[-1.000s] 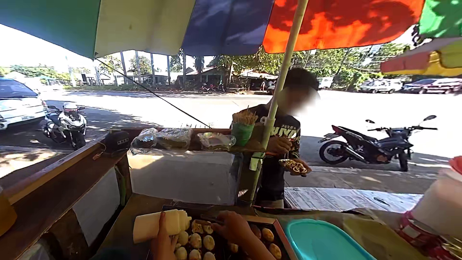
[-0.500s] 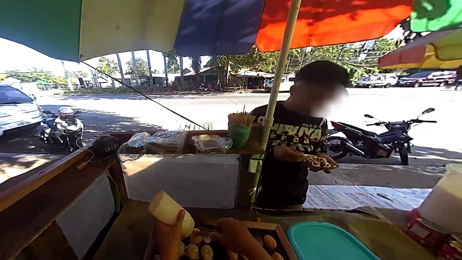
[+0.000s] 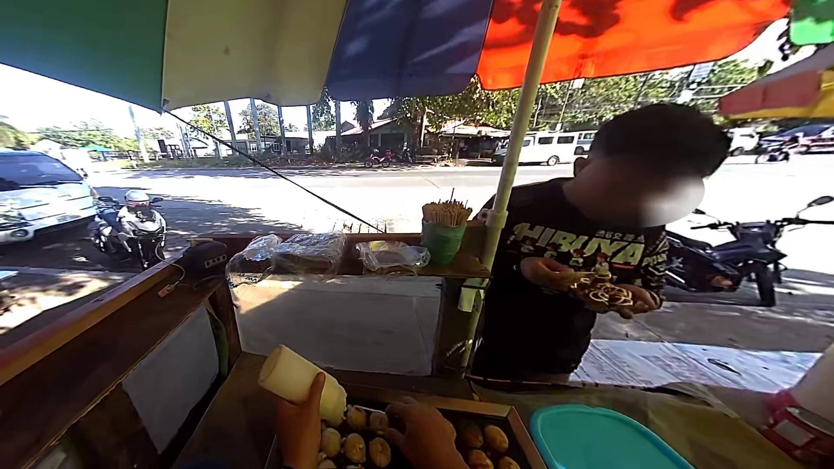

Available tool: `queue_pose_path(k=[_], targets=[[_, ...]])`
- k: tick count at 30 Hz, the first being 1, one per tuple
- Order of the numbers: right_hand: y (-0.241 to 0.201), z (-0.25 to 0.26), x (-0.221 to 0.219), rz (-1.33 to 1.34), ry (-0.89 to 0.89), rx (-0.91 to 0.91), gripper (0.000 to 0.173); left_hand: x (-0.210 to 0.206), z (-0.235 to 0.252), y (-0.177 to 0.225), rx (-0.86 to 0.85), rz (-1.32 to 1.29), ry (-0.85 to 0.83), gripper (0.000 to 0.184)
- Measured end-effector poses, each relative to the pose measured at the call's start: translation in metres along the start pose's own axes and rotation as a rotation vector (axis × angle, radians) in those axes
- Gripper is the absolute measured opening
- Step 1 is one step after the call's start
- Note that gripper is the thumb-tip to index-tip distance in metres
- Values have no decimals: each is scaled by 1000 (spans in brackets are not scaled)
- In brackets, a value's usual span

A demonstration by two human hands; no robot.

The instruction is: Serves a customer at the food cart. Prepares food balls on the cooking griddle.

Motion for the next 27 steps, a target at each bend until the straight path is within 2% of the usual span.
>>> queue_pose_path(k=[4, 8, 11, 14, 19, 27], targets=[[11, -10, 15, 46, 23, -41, 47, -18, -2, -8, 30, -22, -50, 94], [29, -18, 30, -74, -91, -129, 57, -40, -6, -16, 21, 59, -100, 101], [41, -24, 42, -43, -102, -64, 55, -51, -10, -11, -2, 160, -171, 102], [46, -28, 52, 14, -132, -87, 56, -51, -13, -6, 10, 179, -213, 101], [46, -14, 36, 96, -218, -123, 57, -50, -13, -4, 5, 116, -226, 100], [46, -18, 31, 144, -81, -114, 49, -34, -5, -12, 27, 100, -141, 95]])
Point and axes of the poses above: each hand's wrist, its own z-axis towards the middle knuckle, its own x-axis out of the back of the hand, y = z × x, the point moved 2 cm from there along z, towards the middle knuckle, and after that the axes turned 10 degrees about -y, right-handed, at the moved point
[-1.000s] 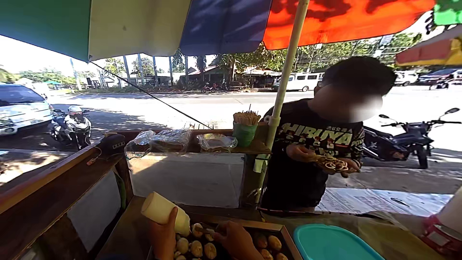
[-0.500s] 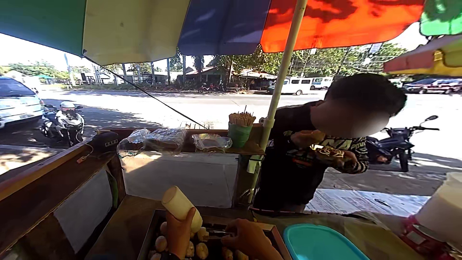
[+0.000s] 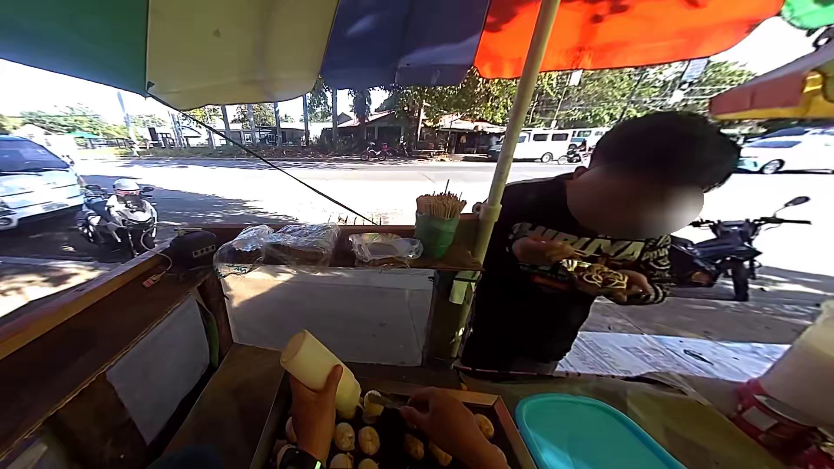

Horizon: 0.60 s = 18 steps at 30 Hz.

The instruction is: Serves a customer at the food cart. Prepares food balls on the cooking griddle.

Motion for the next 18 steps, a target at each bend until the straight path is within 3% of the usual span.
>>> queue_pose_path(k=[6, 11, 18], targets=[[-7, -8, -14, -93, 42, 62, 52, 6, -9, 1, 17, 16, 2, 98], [-11, -29, -8, -224, -106, 82, 53, 6, -27, -4, -40, 94, -52, 103], [-4, -34, 5, -109, -189, 36, 59, 6, -44, -1, -38, 90, -125, 99]])
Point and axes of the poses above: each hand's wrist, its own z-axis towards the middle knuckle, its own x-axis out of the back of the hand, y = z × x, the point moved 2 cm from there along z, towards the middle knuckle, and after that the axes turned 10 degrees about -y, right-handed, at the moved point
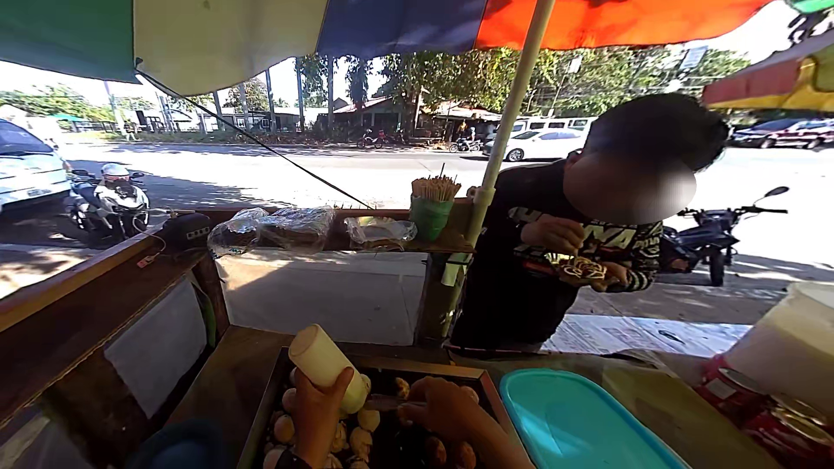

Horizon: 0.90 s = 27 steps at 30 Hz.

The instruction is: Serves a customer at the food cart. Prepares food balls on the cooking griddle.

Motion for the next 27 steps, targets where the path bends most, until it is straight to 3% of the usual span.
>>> queue_pose_path(k=[3, 9, 14, 20, 27], targets=[[0, 3, -6, 62, -21, 5, 57, 1, 1, -3, 3, -29, 13, 100], [9, 11, -15, 161, 114, 32, 52, 18, 6, -3, 47, -75, 78, 94], [-21, 7, -23, -51, 178, 37, 45, 29, 10, 0, 39, -158, 154, 86], [-42, 23, -19, -99, 102, 64, 54, 38, 16, -6, 7, -131, 222, 92], [-46, 10, 8, -92, 23, 67, 56, 39, 14, -3, 10, -49, 114, 93]])
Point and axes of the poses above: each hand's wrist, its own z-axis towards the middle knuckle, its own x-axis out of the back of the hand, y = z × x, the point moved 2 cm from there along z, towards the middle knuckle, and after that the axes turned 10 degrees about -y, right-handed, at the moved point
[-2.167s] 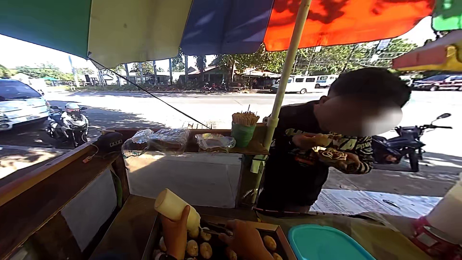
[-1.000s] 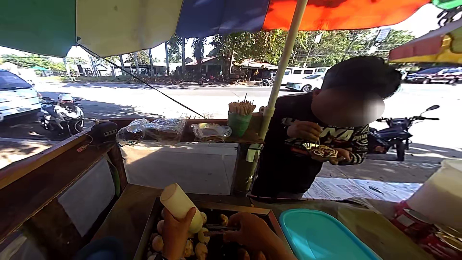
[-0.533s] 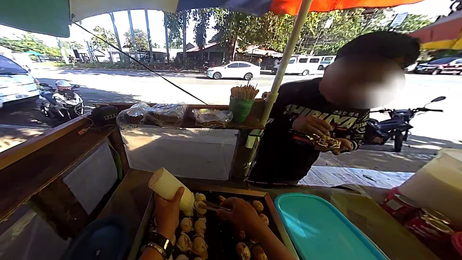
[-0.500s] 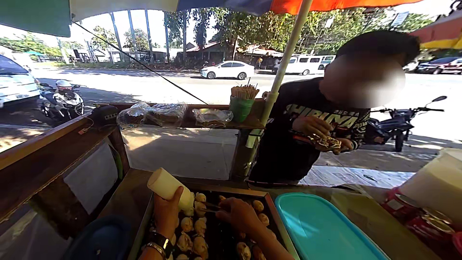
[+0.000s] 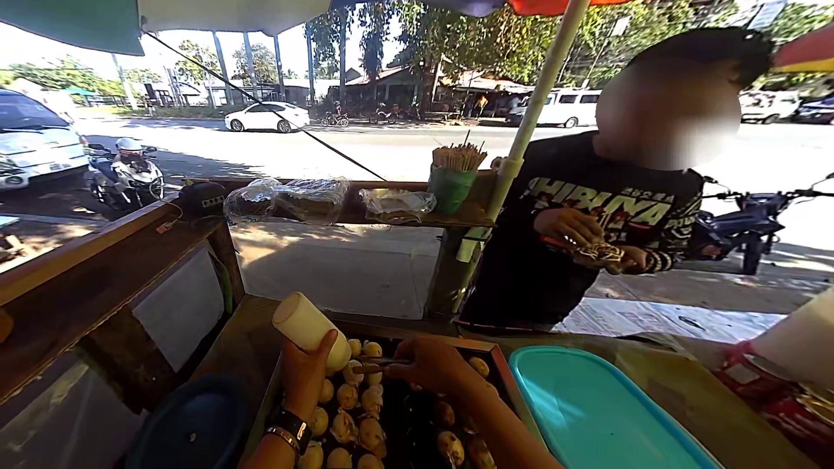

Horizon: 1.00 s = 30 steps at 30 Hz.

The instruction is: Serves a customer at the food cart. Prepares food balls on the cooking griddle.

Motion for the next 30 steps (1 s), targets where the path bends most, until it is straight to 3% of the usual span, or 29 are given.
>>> queue_pose_path(k=[5, 13, 16, 22, 26, 30], targets=[[5, 14, -12, 68, -69, -19, 58, 1, -5, 5, 14, -24, -31, 91], [1, 12, -31, 79, 114, 18, 43, 21, -5, 3, 7, -93, 72, 88], [-4, 8, -39, 39, 155, 43, 47, 24, -9, 1, 15, -127, 76, 89], [-9, -13, -38, -92, 2, 47, 54, 20, -28, -4, -42, 26, 35, 94], [-1, -26, -22, -12, 2, 50, 56, 21, -39, -3, -18, 53, -13, 94], [3, -9, -33, 67, -56, 35, 57, 21, -45, -4, -5, -17, -13, 94]])
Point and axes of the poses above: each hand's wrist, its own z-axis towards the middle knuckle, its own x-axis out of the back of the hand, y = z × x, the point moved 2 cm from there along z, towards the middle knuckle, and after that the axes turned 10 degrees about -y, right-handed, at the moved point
